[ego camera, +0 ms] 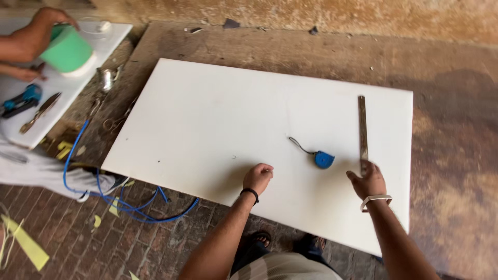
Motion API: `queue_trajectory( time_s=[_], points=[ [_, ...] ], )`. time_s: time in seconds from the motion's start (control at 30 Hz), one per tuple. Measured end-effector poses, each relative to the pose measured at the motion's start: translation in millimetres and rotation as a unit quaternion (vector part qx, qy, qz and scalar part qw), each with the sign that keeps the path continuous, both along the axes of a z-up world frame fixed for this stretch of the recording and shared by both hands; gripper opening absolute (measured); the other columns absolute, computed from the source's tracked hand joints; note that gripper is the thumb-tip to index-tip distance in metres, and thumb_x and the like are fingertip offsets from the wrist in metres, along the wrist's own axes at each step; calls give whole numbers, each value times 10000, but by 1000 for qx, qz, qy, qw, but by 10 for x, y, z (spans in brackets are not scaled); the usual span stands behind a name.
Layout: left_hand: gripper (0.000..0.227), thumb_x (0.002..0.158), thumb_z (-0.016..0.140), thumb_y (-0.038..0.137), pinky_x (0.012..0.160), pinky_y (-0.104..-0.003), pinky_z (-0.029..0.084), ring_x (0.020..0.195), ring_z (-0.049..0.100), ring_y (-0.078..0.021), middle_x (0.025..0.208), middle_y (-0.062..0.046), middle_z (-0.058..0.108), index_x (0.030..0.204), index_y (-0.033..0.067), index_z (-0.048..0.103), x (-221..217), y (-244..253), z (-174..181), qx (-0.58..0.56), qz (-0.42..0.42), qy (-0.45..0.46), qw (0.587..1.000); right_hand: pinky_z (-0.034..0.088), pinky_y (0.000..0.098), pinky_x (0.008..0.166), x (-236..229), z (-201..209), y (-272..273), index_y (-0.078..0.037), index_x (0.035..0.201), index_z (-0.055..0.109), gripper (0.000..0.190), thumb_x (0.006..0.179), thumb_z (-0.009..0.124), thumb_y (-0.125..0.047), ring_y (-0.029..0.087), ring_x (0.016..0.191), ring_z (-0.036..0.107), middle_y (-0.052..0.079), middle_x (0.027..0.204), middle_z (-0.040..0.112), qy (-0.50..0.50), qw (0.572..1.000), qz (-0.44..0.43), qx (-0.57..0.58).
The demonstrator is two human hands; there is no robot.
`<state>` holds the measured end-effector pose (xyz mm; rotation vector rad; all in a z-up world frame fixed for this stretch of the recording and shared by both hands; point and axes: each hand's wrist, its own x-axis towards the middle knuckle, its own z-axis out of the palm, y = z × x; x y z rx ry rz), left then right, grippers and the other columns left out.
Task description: The person measures and marks a white foam board using a tape measure and a straightedge, then cuts the board in half with a utility knife. The person separates the two resulting pieces on the workbench.
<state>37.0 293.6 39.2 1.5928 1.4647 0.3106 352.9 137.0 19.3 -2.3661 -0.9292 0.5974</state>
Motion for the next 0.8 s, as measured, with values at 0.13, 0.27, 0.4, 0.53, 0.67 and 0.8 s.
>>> queue_trajectory(
  time_s=[0.13,0.27,0.4,0.53,0.67,0.8],
  points=[
    [265,860,690,270,891,-370,564,987,708,-198,1036,-25,763,1099,173,753,174,-233,106,48,29,69,996,529,437,1029,311,30,222,-42,1460,521,800,813,864,-364,310,1202,628,173,1333,634,-11,999,19,-34],
    [294,862,722,274,928,-395,550,1052,680,-223,1112,-56,737,1139,176,725,350,-342,122,75,29,147,986,597,392,844,429,160,294,-40,1334,606,676,794,892,-330,275,947,710,170,1200,698,37,998,-6,-47],
    [434,863,734,271,991,-408,532,1170,645,-268,1272,-77,674,1267,158,625,710,-371,140,155,-31,90,983,628,345,673,523,247,301,-20,1305,605,626,799,882,-263,194,717,730,117,1003,776,142,989,-20,-30],
    [644,789,813,282,1039,-480,437,1309,500,-380,1420,-191,531,1351,95,560,1316,-299,170,335,-175,79,922,630,352,677,693,193,286,-41,1299,612,549,825,835,-203,193,719,733,110,1019,771,175,984,-8,-23],
    [794,685,861,374,1027,-607,375,1362,425,-425,1481,-208,475,1381,119,578,1726,-292,248,354,-289,122,881,616,363,747,801,129,282,-51,1288,642,429,864,704,-82,199,804,732,120,1044,762,219,975,-32,6],
    [471,818,757,355,1076,-517,430,1302,510,-295,1312,-83,598,1216,142,621,1729,-298,261,265,-312,216,887,614,425,792,786,135,302,-74,1312,625,407,906,636,-92,286,857,735,153,1062,749,218,973,-38,-69]
  ],
)
